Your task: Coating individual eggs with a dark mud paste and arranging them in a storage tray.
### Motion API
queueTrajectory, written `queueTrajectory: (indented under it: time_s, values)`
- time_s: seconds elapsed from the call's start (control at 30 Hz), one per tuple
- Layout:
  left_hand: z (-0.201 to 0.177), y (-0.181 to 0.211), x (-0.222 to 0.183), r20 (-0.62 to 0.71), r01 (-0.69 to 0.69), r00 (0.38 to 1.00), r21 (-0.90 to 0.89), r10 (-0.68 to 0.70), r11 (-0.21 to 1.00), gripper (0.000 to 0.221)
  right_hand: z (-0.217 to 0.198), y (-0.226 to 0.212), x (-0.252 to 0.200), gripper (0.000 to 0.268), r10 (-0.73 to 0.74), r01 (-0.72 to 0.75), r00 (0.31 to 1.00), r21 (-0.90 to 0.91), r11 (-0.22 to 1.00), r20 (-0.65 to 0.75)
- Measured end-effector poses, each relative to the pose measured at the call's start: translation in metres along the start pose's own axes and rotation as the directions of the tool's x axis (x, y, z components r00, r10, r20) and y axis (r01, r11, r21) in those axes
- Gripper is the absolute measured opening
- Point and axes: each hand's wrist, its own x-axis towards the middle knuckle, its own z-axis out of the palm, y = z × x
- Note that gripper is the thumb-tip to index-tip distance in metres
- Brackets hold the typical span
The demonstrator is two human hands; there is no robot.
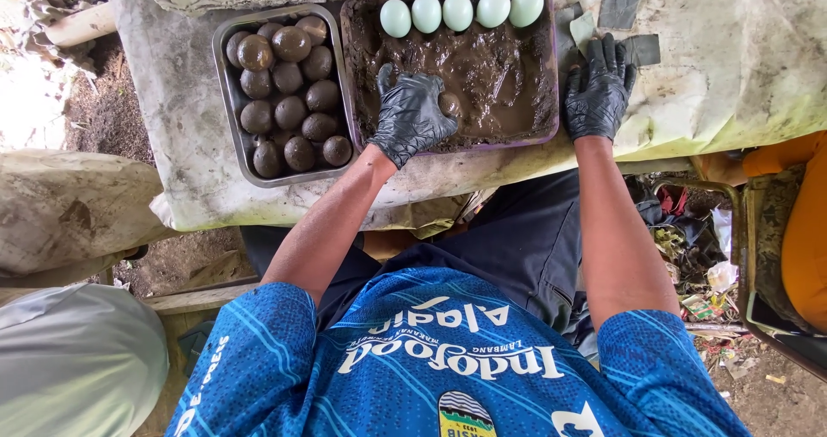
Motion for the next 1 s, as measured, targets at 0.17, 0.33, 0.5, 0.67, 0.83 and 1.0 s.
queueTrajectory:
  time_s: [0.17, 0.33, 0.5, 0.67, 0.83, 1.0]
  values:
    - [0.031, -0.003, 0.002, -0.125, -0.011, 0.992, 0.107, 0.025, 0.994, 0.085, -0.001, -0.003, 0.002, 0.049, 0.003, -0.003, 1.000, 0.005, 1.000, -0.011]
    - [-0.018, 0.001, 0.019, -0.066, -0.045, 0.997, -0.079, 0.040, 0.996, 0.097, -0.002, -0.004, 0.001, 0.048, -0.005, 0.005, 1.000, 0.007, 1.000, -0.018]
    - [-0.015, 0.017, 0.039, -0.192, -0.058, 0.962, 0.555, 0.196, 0.830, 0.134, 0.001, -0.001, 0.002, 0.046, -0.038, 0.038, 0.999, -0.011, 0.999, -0.033]
    - [-0.032, 0.036, 0.048, -0.184, -0.060, 0.975, 0.330, 0.126, 0.942, 0.117, 0.004, 0.002, 0.002, 0.053, 0.048, -0.041, 0.998, -0.148, 0.988, 0.038]
    - [-0.044, 0.067, 0.059, -0.157, -0.063, 0.985, 0.096, 0.077, 0.993, 0.104, 0.009, 0.009, 0.001, 0.052, 0.058, -0.051, 0.997, -0.147, 0.988, 0.045]
    - [-0.051, 0.068, 0.057, -0.120, -0.051, 0.992, -0.141, 0.034, 0.989, 0.092, 0.010, 0.010, 0.000, 0.052, 0.046, -0.042, 0.999, -0.141, 0.989, 0.022]
